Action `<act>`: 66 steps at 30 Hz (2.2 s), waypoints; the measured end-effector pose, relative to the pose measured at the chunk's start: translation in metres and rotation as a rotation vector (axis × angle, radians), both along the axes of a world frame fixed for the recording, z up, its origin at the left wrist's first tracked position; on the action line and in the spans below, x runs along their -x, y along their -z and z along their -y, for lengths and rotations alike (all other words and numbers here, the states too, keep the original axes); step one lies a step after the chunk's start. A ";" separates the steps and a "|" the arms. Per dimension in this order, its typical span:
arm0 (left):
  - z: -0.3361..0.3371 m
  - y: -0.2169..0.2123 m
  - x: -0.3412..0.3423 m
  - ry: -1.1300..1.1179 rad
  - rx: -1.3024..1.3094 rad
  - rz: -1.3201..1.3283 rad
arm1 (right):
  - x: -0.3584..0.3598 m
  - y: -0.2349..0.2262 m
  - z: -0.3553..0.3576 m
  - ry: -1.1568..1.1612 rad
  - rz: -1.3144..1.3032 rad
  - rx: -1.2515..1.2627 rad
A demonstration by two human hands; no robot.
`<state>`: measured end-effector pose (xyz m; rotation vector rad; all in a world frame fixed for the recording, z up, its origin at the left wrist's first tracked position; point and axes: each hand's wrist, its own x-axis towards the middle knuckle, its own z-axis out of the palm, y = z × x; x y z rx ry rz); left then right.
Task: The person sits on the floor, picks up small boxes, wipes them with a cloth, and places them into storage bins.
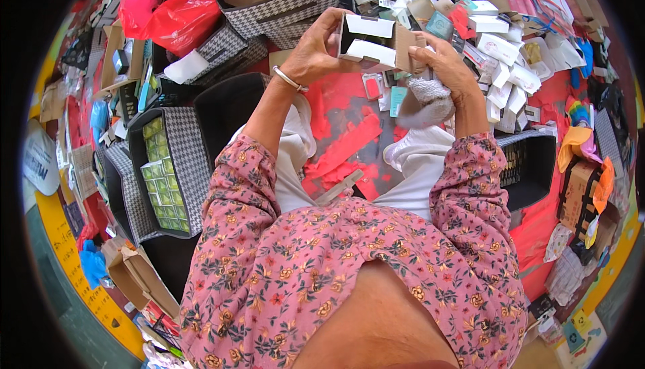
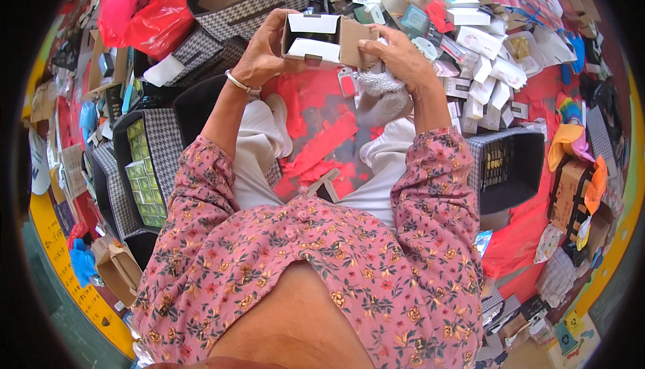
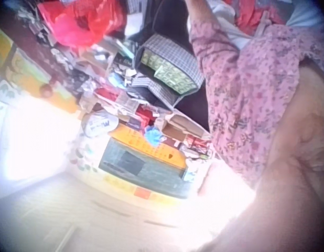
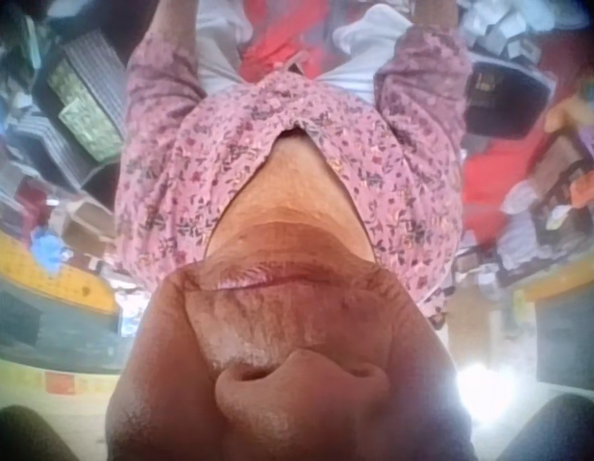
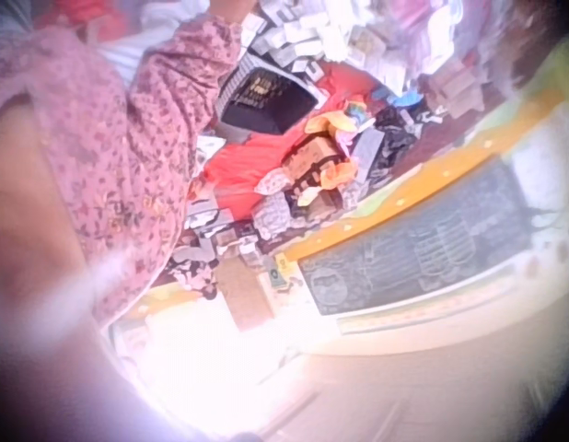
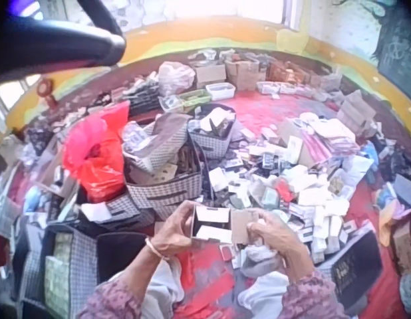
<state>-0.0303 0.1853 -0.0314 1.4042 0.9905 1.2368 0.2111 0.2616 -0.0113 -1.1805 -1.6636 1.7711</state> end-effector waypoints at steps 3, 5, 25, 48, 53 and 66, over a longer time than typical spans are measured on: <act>0.001 0.007 0.001 0.054 0.052 0.199 | 0.003 0.003 0.000 0.098 -0.275 0.283; 0.003 0.009 0.002 0.042 0.074 0.236 | 0.001 -0.002 0.001 0.141 -0.427 0.400; 0.007 0.003 -0.011 0.143 0.644 0.774 | 0.017 -0.008 0.018 0.205 -0.422 0.240; 0.003 0.000 -0.017 0.229 0.335 0.915 | 0.022 0.016 0.015 0.389 -0.517 0.451; 0.004 0.001 -0.012 0.133 0.264 0.616 | 0.026 0.007 0.022 0.394 -0.613 0.421; 0.004 0.009 0.011 0.104 0.006 -0.191 | 0.022 0.004 0.025 0.257 -0.588 0.336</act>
